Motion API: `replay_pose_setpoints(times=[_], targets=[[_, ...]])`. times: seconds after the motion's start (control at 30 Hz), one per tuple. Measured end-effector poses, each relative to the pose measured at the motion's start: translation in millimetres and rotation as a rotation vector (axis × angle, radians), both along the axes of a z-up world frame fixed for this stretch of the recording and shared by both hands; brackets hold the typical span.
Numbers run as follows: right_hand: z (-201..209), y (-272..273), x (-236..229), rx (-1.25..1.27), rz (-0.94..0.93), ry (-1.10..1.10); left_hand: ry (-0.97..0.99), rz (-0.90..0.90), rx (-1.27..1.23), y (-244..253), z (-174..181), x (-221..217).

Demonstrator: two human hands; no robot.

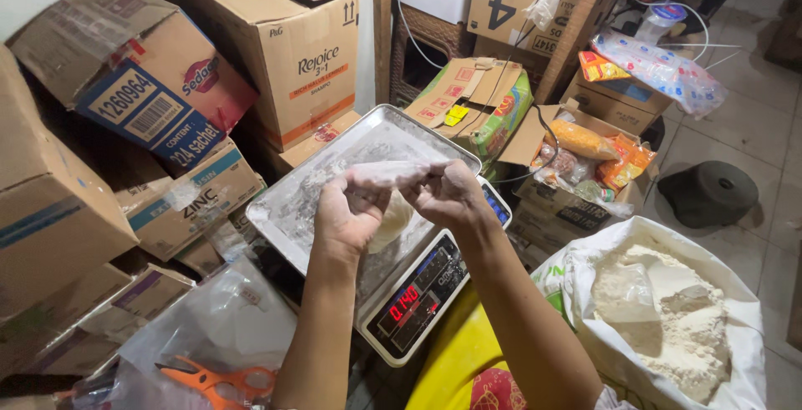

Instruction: The person scoops flour from a large sack into small plastic bags using a blue scoop and their hands. They place each filled bag on a digital scale to check the weight, then tie the bag and set it aside. The process is repeated multiple times.

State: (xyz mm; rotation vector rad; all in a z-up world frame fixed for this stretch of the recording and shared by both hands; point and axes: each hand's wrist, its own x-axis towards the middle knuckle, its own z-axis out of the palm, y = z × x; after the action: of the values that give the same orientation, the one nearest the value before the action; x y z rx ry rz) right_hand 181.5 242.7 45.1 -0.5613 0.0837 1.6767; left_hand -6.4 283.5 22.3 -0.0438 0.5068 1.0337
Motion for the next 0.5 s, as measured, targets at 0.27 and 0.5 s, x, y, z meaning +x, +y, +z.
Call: replay_pose_setpoints(times=[0.27,0.5], targets=[[53.9,-19.4,11.3,0.269,0.187,-0.349,0.763,-0.022,0.557,-36.1,66.2,-7.0],[88.0,-20.3,-2.7,0.462,0.387,-1.861,1.509,0.408,1.179,-46.3,96.9,-5.0]])
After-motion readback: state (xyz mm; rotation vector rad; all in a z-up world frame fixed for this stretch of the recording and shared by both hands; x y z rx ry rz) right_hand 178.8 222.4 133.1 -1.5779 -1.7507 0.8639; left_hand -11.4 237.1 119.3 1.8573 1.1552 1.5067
